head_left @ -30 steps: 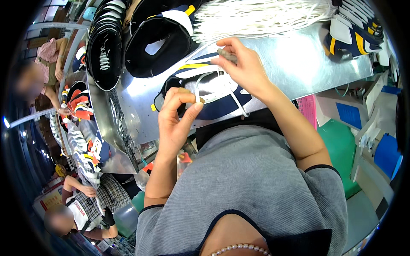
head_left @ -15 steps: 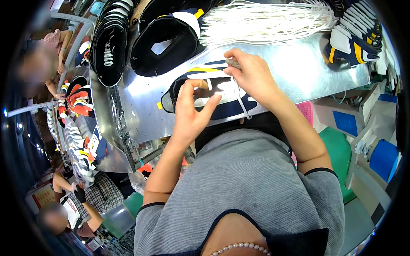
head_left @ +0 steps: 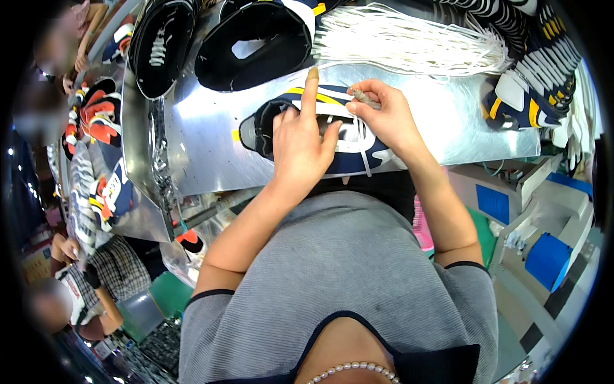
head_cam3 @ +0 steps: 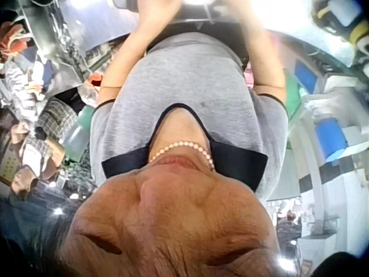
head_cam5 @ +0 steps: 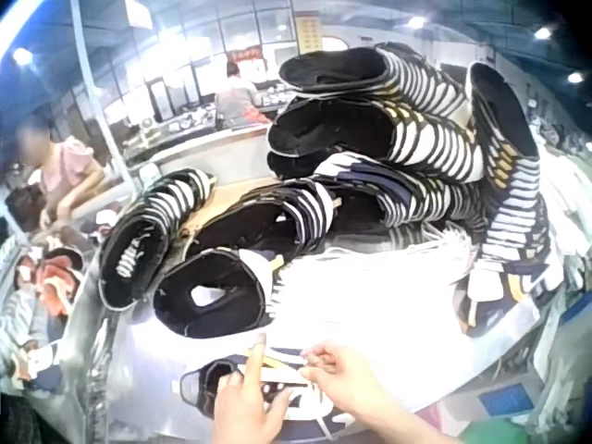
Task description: The person laces a shoe by threading a white lace through the eyelets of a blue and yellow sneaker, pulling it tight and tucking the ends inside before moving it to a pile.
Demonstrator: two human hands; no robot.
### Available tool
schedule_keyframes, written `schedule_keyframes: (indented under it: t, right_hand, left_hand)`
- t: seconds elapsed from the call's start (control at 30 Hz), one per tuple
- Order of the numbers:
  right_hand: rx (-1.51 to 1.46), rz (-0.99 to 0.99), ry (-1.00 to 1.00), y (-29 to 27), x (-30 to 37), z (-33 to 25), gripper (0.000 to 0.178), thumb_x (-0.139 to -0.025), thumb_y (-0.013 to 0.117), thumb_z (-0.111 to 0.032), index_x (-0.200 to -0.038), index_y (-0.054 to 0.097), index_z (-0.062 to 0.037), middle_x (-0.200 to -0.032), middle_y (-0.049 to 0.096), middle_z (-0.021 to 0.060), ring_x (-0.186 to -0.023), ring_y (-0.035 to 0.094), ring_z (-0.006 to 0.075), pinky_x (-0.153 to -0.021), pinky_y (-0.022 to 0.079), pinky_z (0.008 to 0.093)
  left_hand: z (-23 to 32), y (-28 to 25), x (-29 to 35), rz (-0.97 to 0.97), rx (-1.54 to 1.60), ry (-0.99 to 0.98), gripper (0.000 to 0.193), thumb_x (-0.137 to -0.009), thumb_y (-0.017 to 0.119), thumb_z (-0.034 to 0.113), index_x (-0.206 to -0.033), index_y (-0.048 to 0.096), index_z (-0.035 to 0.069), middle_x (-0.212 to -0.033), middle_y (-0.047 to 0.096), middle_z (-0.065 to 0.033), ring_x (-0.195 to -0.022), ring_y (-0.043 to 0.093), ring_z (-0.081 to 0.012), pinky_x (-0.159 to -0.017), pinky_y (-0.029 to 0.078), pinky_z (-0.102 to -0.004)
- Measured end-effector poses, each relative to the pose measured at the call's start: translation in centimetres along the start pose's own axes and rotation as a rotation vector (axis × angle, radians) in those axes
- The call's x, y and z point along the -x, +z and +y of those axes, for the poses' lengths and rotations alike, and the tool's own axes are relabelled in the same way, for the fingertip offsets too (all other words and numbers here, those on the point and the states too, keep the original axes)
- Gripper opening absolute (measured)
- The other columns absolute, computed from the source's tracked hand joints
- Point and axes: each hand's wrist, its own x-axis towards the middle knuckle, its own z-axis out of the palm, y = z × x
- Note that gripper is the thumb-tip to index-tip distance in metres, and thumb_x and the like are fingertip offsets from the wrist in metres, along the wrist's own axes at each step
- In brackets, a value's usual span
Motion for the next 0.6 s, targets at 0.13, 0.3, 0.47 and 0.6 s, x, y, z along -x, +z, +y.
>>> schedule_keyframes:
  t: [0.13,0.3,0.47,0.6]
  right_hand:
    - [-0.077,0.111,0.005,1.2,0.5,0.2,0.026,-0.086,0.073,-0.002,-0.110,0.065,0.0023,-0.097,0.070,0.0051,-0.089,0.062,0.0077,-0.080,0.050,0.0217]
    - [-0.023,0.134,-0.069,1.6,0.7,1.5,0.024,-0.085,0.074,-0.012,-0.104,0.064,-0.0032,-0.089,0.072,0.0091,-0.079,0.069,0.0167,-0.072,0.053,0.0305]
    - [0.417,0.211,-0.273,2.4,1.6,0.7,0.024,-0.094,0.065,-0.021,-0.111,0.058,-0.0066,-0.096,0.070,0.0153,-0.084,0.068,0.0349,-0.072,0.051,0.0444]
    - [0.407,0.268,-0.254,2.5,1.2,1.0,0.023,-0.096,0.062,-0.021,-0.112,0.057,-0.0047,-0.097,0.070,0.0165,-0.083,0.068,0.0360,-0.072,0.051,0.0447]
  left_hand:
    - [0.3,1.5,-0.7,0.061,-0.169,0.053,0.089,-0.078,0.076,0.016,-0.154,0.031,0.008,-0.079,0.069,-0.0135,-0.074,0.060,-0.0335,-0.079,0.040,-0.0411]
    - [-1.1,2.7,-1.3,0.151,-0.092,0.088,0.079,-0.077,0.075,0.015,-0.147,0.041,0.005,-0.077,0.069,-0.0154,-0.074,0.062,-0.0345,-0.085,0.040,-0.0421]
    - [-1.0,1.4,-1.4,-0.036,0.019,0.010,0.078,-0.080,0.072,0.010,-0.150,0.040,0.010,-0.080,0.069,-0.0093,-0.073,0.062,-0.0256,-0.082,0.045,-0.0356]
    - [-1.1,-0.7,-1.9,-0.340,0.989,-0.244,0.074,-0.088,0.064,0.011,-0.155,0.032,0.007,-0.063,0.056,-0.0026,-0.063,0.052,-0.0153,-0.069,0.045,-0.0303]
